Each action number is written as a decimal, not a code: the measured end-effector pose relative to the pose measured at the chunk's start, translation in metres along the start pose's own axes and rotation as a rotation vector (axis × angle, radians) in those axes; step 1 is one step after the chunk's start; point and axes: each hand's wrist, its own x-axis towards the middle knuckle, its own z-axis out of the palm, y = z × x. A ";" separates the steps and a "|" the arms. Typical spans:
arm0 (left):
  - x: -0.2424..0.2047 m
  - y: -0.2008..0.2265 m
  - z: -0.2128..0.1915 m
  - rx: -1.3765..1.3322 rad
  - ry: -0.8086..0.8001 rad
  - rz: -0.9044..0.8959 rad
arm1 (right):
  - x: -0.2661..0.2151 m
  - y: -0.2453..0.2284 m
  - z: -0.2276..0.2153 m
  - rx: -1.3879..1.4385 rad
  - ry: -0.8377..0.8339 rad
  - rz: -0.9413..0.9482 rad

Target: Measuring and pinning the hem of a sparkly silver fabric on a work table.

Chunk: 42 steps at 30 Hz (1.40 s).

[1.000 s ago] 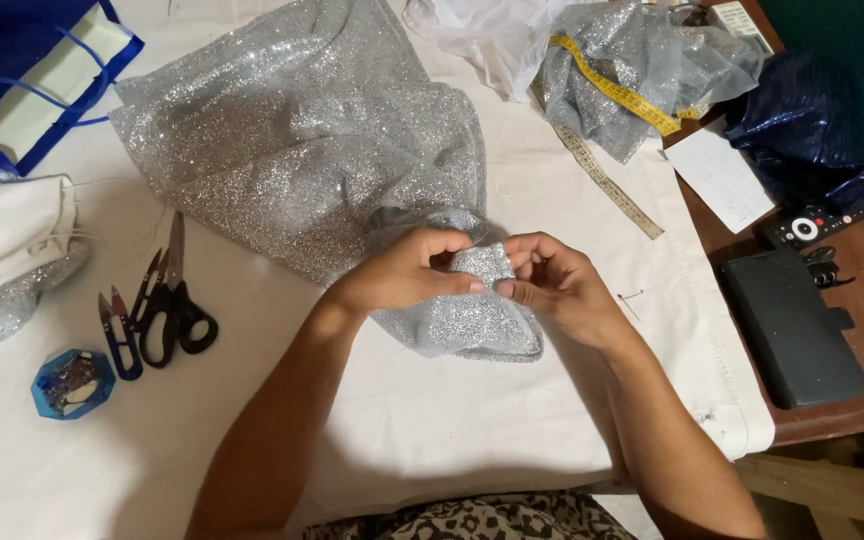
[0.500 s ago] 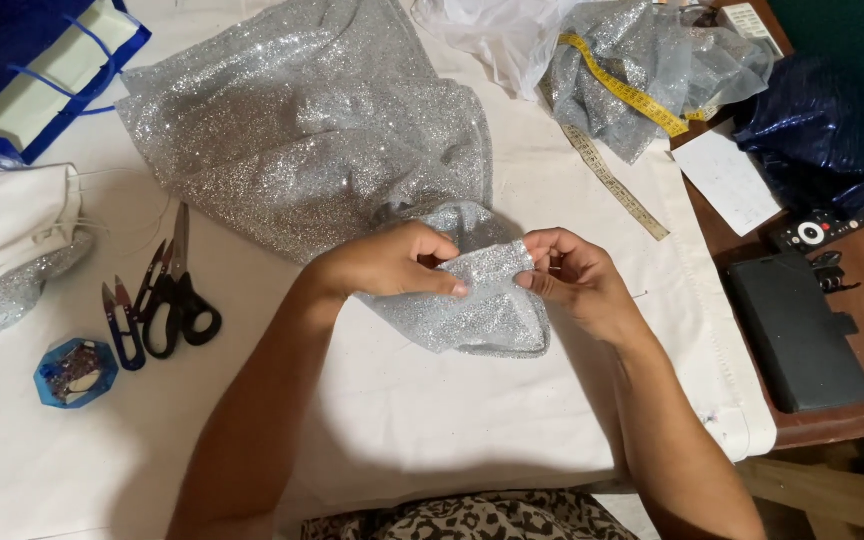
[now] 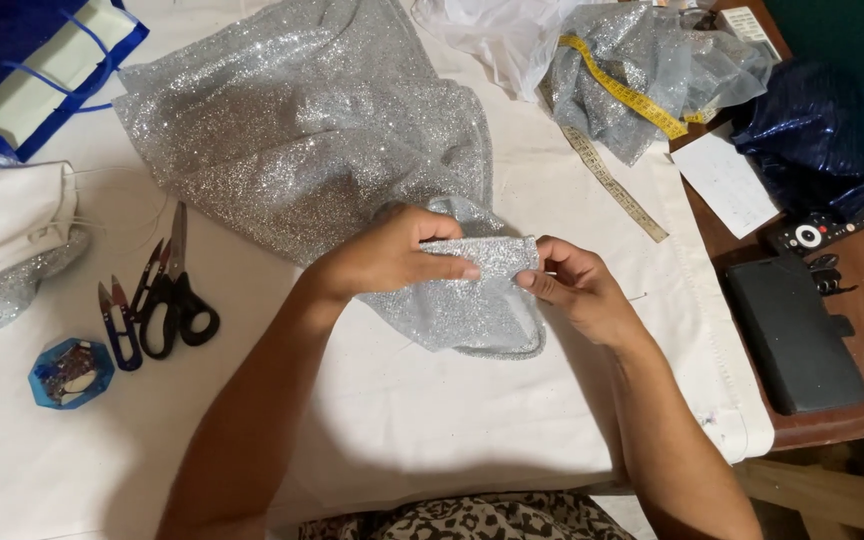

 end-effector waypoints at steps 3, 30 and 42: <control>-0.003 0.000 0.002 0.095 0.030 0.010 | -0.001 0.009 -0.002 0.007 0.027 -0.011; -0.097 -0.074 0.062 1.193 0.575 0.709 | -0.077 0.012 0.000 -0.819 -0.004 -0.558; -0.069 -0.053 0.083 1.017 0.578 0.712 | -0.078 0.020 -0.005 -0.728 0.161 -0.393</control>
